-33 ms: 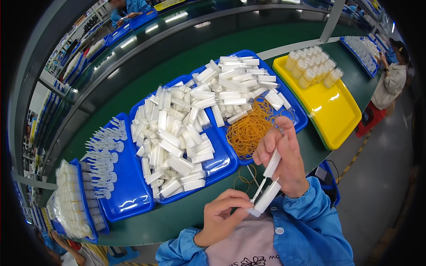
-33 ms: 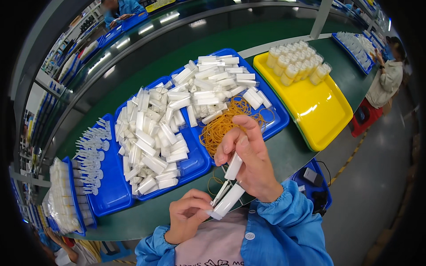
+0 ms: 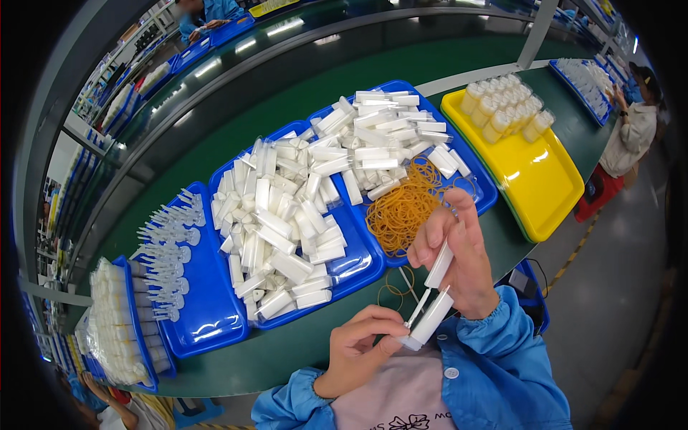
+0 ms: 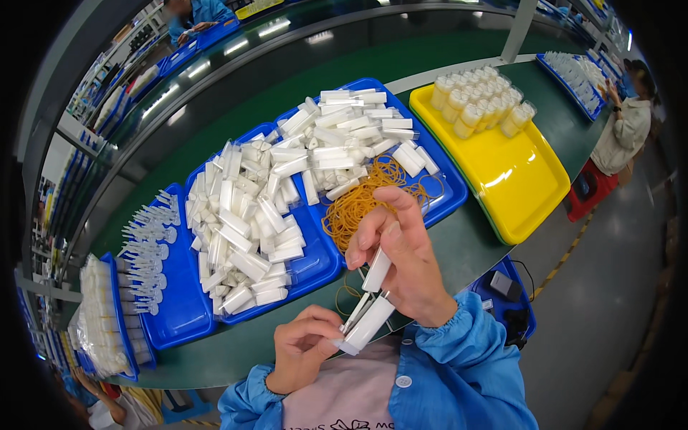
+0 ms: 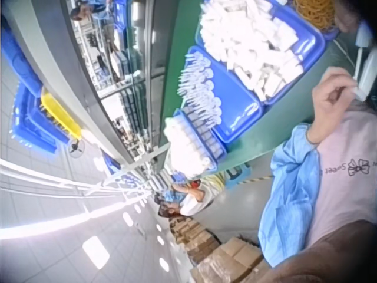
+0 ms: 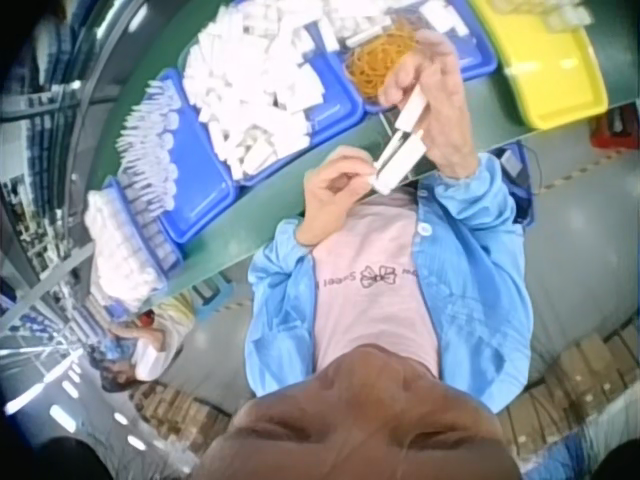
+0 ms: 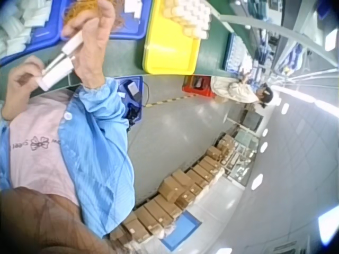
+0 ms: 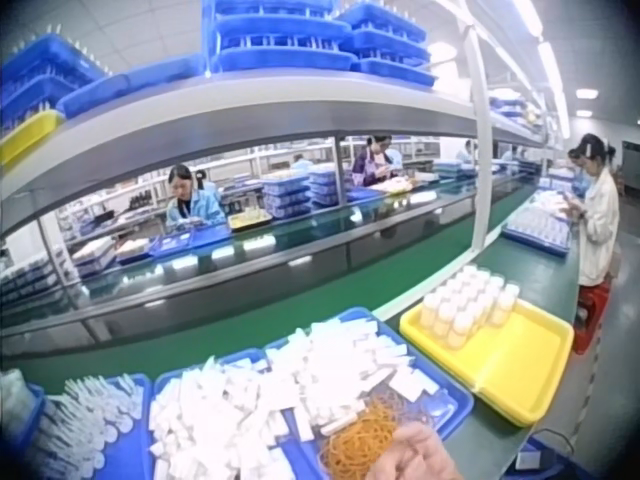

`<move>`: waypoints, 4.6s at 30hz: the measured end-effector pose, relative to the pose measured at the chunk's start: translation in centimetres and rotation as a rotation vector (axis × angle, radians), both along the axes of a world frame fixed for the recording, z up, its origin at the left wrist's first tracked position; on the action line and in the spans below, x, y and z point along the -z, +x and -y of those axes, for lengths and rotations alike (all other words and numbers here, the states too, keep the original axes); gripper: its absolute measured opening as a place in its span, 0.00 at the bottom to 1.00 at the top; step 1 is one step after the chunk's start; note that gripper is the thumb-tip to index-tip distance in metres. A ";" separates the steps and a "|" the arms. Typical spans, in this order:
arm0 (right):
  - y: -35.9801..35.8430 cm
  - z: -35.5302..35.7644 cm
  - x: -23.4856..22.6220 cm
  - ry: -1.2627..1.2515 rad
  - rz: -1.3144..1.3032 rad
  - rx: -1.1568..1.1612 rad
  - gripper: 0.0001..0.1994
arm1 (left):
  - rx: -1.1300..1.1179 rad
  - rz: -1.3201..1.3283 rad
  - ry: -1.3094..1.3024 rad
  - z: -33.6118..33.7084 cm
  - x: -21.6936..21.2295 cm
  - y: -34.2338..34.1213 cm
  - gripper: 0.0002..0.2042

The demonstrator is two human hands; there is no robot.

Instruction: Assemble white plastic tube components and bundle them using rubber bands.

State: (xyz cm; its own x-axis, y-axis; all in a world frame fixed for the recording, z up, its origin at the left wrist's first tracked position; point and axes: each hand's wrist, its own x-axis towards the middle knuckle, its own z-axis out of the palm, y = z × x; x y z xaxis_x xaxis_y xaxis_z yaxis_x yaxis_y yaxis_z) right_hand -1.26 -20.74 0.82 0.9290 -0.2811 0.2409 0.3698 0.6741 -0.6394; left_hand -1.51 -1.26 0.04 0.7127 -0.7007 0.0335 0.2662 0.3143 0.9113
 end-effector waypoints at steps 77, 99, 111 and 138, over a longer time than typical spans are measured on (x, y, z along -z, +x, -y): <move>5.1 12.7 3.5 -2.448 -0.513 0.785 0.19 | -0.292 0.566 0.445 -1.6 0.1 1.7 0.10; -1.3 4.6 -2.8 -0.890 -0.390 -0.257 0.10 | -0.205 1.124 0.349 -1.9 -1.3 1.3 0.20; -0.7 3.9 -2.5 -1.236 -0.255 -0.287 0.09 | -0.205 1.271 0.428 -1.6 -1.3 0.8 0.18; -2.6 0.2 -2.4 -1.218 -0.215 -0.235 0.06 | -0.468 1.124 0.397 -2.3 0.4 0.3 0.28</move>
